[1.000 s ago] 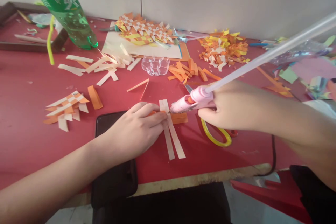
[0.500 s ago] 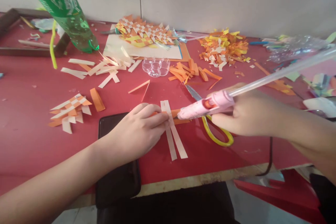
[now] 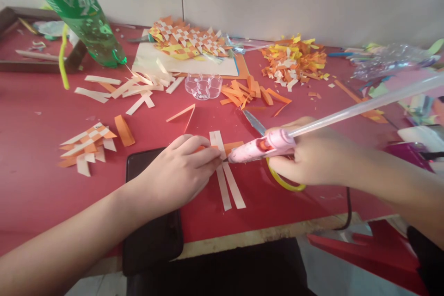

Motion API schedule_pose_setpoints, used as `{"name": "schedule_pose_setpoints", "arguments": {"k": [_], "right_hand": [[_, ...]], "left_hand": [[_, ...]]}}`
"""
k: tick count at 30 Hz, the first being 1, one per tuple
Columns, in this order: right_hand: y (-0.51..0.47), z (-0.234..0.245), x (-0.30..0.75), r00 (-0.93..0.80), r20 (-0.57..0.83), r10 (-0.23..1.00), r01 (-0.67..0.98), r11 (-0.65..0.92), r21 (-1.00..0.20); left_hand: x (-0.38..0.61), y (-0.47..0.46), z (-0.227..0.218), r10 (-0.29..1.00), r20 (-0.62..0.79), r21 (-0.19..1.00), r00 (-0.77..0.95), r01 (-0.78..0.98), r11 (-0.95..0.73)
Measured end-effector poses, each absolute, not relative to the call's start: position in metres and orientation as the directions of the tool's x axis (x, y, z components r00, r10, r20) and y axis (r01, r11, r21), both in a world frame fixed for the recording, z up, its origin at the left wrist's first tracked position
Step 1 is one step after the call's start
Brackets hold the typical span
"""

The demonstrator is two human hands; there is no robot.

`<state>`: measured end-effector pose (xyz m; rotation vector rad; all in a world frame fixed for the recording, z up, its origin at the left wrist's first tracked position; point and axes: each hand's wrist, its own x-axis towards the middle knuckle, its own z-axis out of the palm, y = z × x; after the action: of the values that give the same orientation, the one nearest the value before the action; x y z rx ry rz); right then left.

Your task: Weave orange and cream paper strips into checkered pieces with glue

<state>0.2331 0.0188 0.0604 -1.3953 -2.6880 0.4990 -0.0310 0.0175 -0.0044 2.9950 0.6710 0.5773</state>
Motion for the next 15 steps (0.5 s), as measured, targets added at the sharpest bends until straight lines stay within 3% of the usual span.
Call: {"name": "schedule_pose_setpoints", "arguments": {"k": [9,15], "right_hand": [[0.0221,0.0633,0.2315,-0.616,-0.009,0.788,0.769,0.598,-0.227],[0.0217,0.0656,0.228,-0.583,-0.056,0.81,0.799,0.56,-0.221]], "left_hand": [[-0.0305,0.0188,-0.0044,0.39,0.378,0.079,0.84,0.391,-0.917],[-0.0315,0.0186,-0.0034,0.396,0.36,0.092,0.845,0.39,-0.916]]}}
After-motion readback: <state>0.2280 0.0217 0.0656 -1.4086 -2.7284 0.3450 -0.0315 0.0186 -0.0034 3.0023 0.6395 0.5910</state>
